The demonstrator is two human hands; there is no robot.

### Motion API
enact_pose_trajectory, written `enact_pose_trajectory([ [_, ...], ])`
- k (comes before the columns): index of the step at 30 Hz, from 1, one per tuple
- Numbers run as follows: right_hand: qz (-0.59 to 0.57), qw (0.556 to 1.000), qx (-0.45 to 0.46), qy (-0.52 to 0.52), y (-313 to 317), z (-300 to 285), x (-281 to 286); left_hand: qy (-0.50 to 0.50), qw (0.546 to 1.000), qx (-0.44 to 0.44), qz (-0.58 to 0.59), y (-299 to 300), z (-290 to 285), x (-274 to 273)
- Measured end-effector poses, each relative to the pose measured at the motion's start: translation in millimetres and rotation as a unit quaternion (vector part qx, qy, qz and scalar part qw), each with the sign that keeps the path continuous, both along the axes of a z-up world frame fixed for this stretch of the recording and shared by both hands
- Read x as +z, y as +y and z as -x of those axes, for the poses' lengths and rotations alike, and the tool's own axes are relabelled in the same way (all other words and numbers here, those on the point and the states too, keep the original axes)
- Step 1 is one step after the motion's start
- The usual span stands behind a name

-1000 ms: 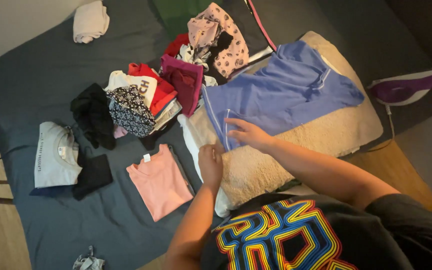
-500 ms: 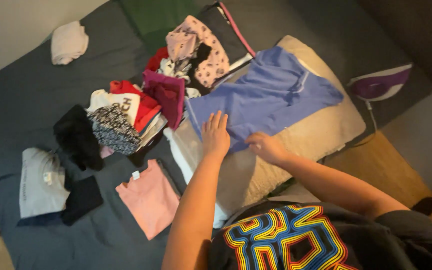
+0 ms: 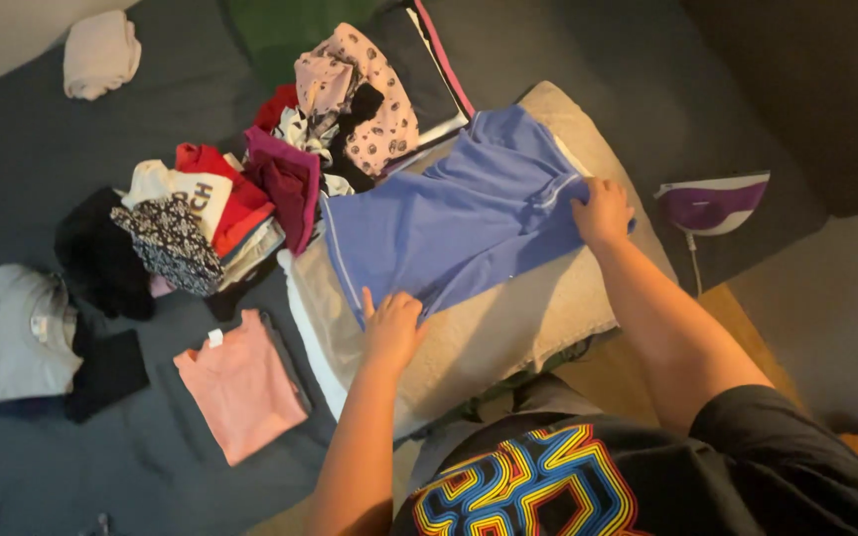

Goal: The person irons a blue t-shirt on a bed using a purple iron, smoothing the fabric on both sides. They then fold the shirt and place it on a pile of other folded clothes.

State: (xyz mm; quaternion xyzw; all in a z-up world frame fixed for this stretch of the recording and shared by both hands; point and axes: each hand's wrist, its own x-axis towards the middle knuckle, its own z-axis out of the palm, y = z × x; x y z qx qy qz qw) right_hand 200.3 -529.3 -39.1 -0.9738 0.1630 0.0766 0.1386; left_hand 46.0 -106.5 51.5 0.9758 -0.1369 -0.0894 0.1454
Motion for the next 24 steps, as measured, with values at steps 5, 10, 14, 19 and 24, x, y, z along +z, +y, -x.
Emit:
enact_pose_trajectory([
  [5,-0.151,0.976,0.0,-0.158,-12.5,26.6,10.5,0.095,0.994,0.034,-0.035,-7.3,22.1,-6.0],
  [10,-0.326,0.901,0.049,-0.281,-28.4,26.5,73.6,0.005,0.994,0.103,-0.029,-9.9,6.1,46.5],
  [14,-0.432,0.794,0.086,-0.419,-26.7,11.4,188.4,-0.181,0.965,0.161,0.102,-4.6,-18.2,126.0],
  [19,-0.465,0.734,0.111,-0.482,-17.0,80.6,253.5,-0.316,0.945,0.054,0.059,20.3,24.1,187.1],
  [24,-0.333,0.791,0.062,-0.51,-42.6,139.7,139.8,-0.114,0.992,-0.029,-0.044,8.2,77.7,151.2],
])
